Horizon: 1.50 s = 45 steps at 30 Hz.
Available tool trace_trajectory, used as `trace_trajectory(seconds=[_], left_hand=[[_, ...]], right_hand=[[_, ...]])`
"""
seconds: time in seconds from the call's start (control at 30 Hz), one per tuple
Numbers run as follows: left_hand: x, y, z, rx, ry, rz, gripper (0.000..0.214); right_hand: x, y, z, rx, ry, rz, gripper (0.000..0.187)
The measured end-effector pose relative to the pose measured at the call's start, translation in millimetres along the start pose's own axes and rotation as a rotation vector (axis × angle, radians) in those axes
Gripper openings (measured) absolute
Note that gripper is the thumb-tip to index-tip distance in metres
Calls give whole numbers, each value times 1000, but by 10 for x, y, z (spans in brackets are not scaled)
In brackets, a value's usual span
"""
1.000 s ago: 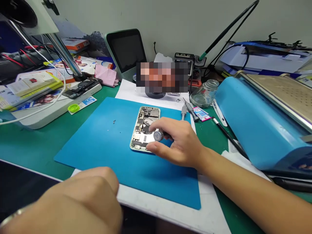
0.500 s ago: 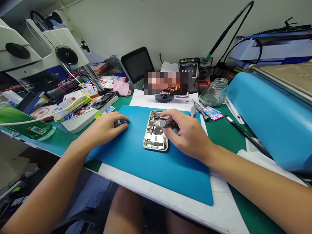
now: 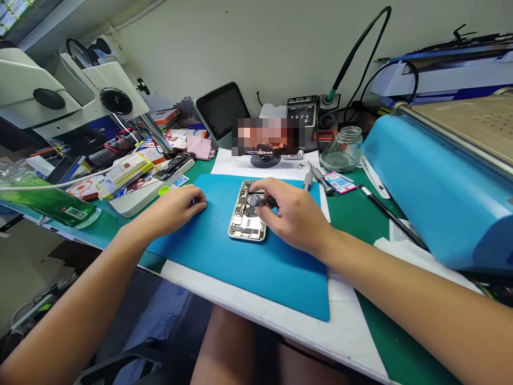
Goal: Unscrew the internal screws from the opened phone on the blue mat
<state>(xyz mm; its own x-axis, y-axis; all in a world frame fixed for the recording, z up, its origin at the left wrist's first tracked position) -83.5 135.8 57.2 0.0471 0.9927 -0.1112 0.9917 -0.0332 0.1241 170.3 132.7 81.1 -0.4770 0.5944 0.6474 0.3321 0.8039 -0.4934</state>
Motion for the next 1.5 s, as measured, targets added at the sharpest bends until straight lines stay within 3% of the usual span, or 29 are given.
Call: trace_trajectory(seconds=[0.23, 0.5, 0.67, 0.8, 1.0, 1.3, 1.5], left_hand=[[67, 93, -42, -93, -9, 58, 37], [620, 391, -73, -168, 66, 203, 39], [874, 508, -86, -196, 142, 278, 39], [864, 548, -70, -245, 154, 337, 38], [747, 402, -71, -359, 187, 314, 38], [802, -82, -78, -444, 317, 133, 37], [818, -141, -55, -478, 335, 132, 38]], right_hand=[[-33, 102, -151, 191, 222, 94, 27], [4, 271, -237, 373, 410, 198, 23], [5, 295, -211, 433, 428, 226, 38], [22, 313, -173, 505, 414, 236, 32], [67, 377, -58, 549, 343, 296, 22], [75, 437, 62, 620, 291, 346, 39], [54, 404, 51, 668, 253, 341, 37]])
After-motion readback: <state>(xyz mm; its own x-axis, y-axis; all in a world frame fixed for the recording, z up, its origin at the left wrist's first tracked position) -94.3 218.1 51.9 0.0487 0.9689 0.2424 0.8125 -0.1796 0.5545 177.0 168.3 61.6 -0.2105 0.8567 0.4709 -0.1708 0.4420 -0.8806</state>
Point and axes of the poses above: each hand's wrist, its own x-axis towards the middle knuckle, its own z-axis out of the palm, y = z × x, the point moved 7 cm from there along x, towards the middle knuckle, and after that the axes turned 7 degrees about -z, right-handed, at the moved point
